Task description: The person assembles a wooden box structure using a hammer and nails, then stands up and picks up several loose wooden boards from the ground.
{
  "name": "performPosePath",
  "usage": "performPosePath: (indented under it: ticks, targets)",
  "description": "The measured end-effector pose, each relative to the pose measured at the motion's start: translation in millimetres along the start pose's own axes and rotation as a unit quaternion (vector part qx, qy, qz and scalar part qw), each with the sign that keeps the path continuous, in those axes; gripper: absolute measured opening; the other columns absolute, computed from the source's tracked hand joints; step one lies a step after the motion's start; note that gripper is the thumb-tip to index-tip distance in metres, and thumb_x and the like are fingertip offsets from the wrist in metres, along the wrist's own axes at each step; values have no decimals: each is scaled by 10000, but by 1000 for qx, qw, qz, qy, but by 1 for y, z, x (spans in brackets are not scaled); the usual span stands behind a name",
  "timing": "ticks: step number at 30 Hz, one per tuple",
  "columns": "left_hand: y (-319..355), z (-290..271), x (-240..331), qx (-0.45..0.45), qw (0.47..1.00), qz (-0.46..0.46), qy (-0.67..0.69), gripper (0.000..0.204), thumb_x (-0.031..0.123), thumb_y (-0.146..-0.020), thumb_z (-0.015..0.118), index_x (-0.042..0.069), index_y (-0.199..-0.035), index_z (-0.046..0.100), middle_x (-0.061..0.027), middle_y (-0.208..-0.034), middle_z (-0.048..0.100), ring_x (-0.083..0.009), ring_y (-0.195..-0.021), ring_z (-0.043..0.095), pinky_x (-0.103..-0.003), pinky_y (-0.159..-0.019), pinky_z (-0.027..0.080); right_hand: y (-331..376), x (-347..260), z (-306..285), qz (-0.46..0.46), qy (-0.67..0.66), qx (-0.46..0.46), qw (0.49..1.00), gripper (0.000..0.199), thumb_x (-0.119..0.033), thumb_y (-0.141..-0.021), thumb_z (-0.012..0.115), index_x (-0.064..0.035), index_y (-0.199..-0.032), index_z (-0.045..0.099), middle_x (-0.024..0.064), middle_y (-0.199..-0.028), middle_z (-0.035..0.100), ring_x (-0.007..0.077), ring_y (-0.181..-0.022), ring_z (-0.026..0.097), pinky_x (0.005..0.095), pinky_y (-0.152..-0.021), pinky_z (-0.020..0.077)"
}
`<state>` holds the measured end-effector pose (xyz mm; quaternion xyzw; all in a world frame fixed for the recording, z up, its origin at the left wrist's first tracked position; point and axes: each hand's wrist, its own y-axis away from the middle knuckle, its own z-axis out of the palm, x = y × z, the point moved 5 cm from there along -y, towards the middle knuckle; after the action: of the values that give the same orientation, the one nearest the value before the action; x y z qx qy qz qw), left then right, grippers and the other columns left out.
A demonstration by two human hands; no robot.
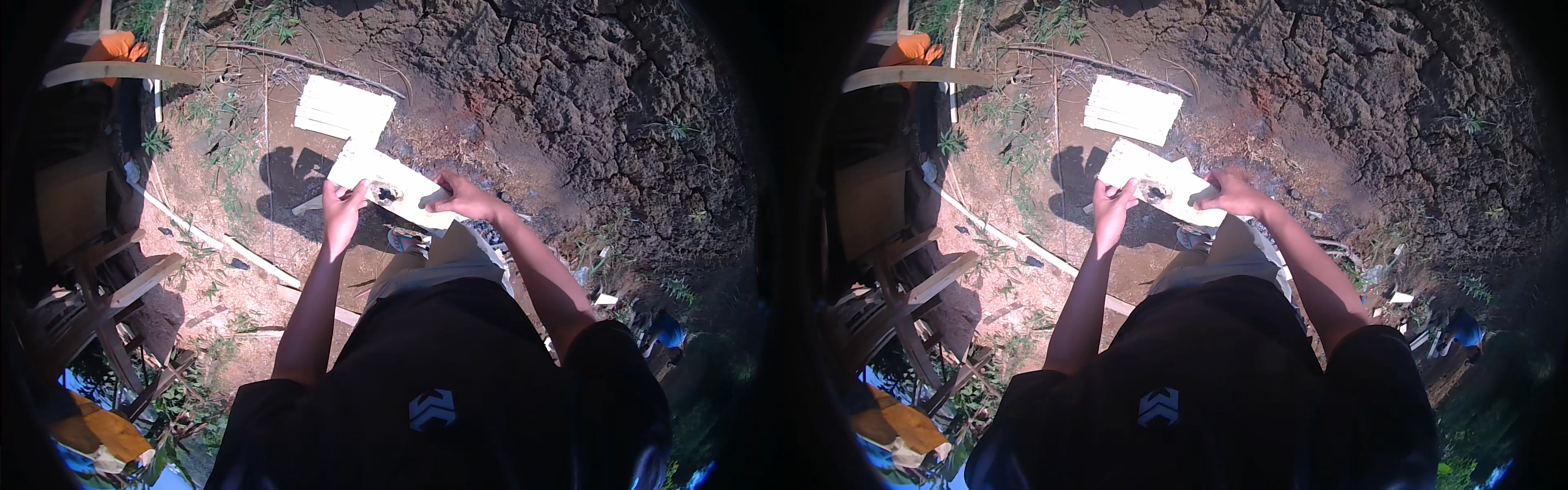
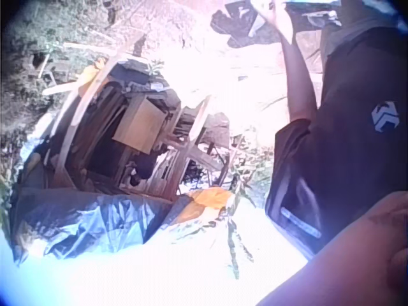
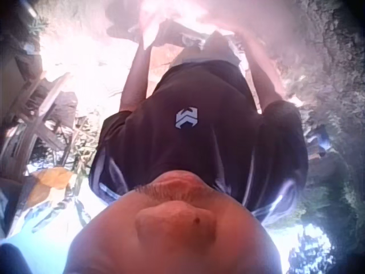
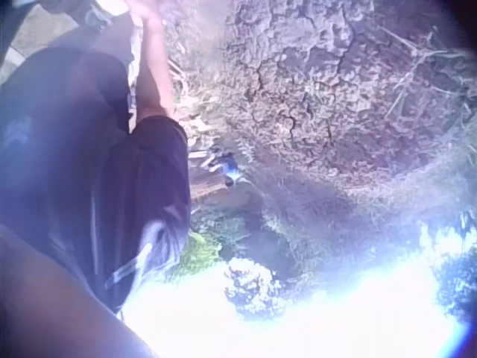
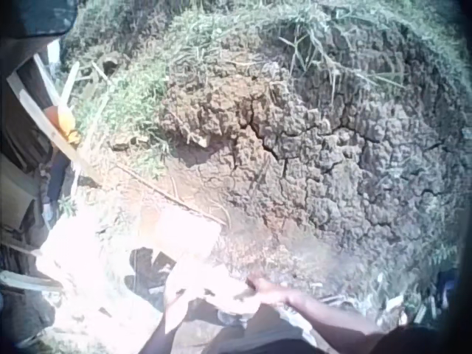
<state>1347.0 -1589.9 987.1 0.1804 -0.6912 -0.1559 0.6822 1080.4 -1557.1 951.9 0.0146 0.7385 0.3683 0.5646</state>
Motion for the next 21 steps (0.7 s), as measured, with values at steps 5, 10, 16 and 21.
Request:
performPosePath:
  ticks: [5,10,16,21]
  targets:
    - [-15,63,15,9,998,-49,-49,417,157,-923,763,5,-1188,479,-115,-1006,660,-149,-777,678,-268,-626,554,15,-2,-35,14,-24,46,999,987,-538,-732,878,39,-1418,465,234,-1304,618,364,-1265,569,425,-1102,426]
    - [-28,99,32,-20,993,-55,-104,481,153,-891,777,-14,-1226,475,-124,-1008,656,-208,-732,690,-294,-608,570,43,-3,-41,16,130,113,985,1246,-570,-604,917,-1,-1529,307,250,-1439,476,400,-1372,454,432,-1157,368]
    - [-36,144,12,-196,965,-85,-154,495,184,-947,715,2,-1311,435,-158,-1092,669,-241,-837,734,-309,-651,584,84,44,-17,83,47,248,964,1047,-380,-658,823,6,-1497,331,266,-1406,494,399,-1367,450,442,-1163,361]
    - [-35,121,-8,-392,881,-96,-247,453,221,-995,652,36,-1362,462,-170,-1234,684,-213,-877,737,-263,-670,577,133,124,49,256,-94,357,893,1000,-483,-676,776,-11,-1472,396,256,-1336,565,385,-1298,525,428,-1099,420]
